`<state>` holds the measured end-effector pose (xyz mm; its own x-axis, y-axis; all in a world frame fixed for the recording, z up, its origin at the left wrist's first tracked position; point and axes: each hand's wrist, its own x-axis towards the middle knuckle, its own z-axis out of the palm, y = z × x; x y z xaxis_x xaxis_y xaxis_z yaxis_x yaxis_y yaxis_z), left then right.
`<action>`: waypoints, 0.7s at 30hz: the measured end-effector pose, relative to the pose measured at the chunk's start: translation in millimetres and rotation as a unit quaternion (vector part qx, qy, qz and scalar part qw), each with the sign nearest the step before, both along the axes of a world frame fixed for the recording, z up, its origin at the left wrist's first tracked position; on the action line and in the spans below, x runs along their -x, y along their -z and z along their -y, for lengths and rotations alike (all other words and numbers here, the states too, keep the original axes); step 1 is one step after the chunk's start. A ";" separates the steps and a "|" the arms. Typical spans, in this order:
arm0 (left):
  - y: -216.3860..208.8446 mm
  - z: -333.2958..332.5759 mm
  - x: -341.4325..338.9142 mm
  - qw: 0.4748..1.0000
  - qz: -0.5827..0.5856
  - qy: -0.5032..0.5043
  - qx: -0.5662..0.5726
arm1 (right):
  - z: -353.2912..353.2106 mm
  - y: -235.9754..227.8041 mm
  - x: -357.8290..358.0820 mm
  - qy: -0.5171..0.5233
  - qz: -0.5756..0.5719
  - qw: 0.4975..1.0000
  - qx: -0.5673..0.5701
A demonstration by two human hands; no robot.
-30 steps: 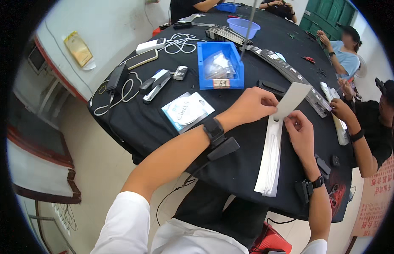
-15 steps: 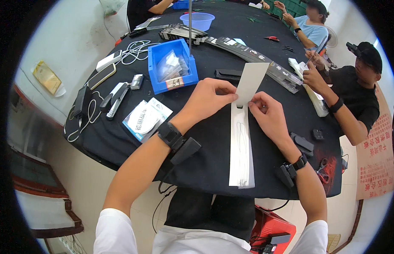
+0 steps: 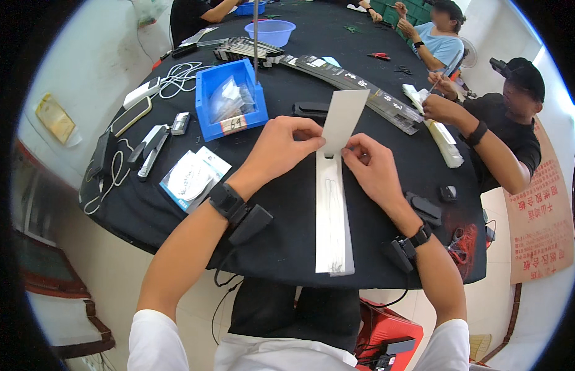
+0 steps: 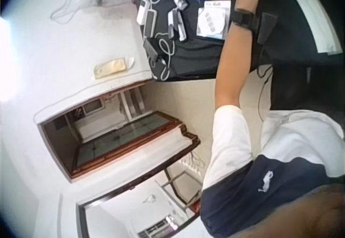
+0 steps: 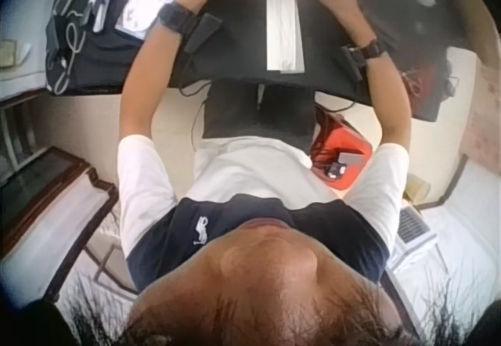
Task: The person packages fishing hooks by placing them onto a white card, sliding the card into a plastic sleeve, and then sliding a second plastic sleeve over the assembly.
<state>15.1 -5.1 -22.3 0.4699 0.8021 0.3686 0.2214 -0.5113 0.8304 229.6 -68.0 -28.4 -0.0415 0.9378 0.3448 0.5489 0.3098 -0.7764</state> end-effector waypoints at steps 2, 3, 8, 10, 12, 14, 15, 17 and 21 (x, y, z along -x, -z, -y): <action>3.8 -2.7 -1.2 0.999 0.002 0.001 -0.040 | -0.6 2.7 -2.9 0.001 0.015 1.000 -0.009; 2.2 -1.6 -1.3 0.999 0.005 0.005 -0.040 | -0.2 1.1 -1.7 0.000 0.020 1.000 -0.008; -2.5 4.3 -2.3 0.999 -0.020 -0.025 -0.035 | 1.4 -1.9 -0.9 0.008 0.028 1.000 -0.004; -0.4 2.7 -0.2 0.998 -0.016 -0.026 -0.054 | 0.4 -1.5 1.2 0.004 0.029 0.999 -0.015; -1.3 2.9 -0.5 0.998 -0.018 -0.025 -0.049 | 0.8 -2.1 0.2 0.003 0.026 1.000 -0.012; -3.1 4.1 -3.8 0.998 -0.022 -0.022 -0.046 | 2.3 -3.3 -2.4 0.004 0.021 1.000 -0.010; -2.8 4.5 -3.1 0.999 -0.022 -0.021 -0.042 | 2.2 -3.4 -1.2 0.003 0.018 1.000 -0.001; -1.9 3.9 -3.1 0.999 -0.021 -0.020 -0.039 | 2.2 -3.9 -0.8 0.003 0.015 1.000 0.008; -2.3 3.5 -2.7 0.999 -0.026 -0.023 -0.039 | 2.2 -5.9 0.0 0.001 0.025 1.000 -0.008</action>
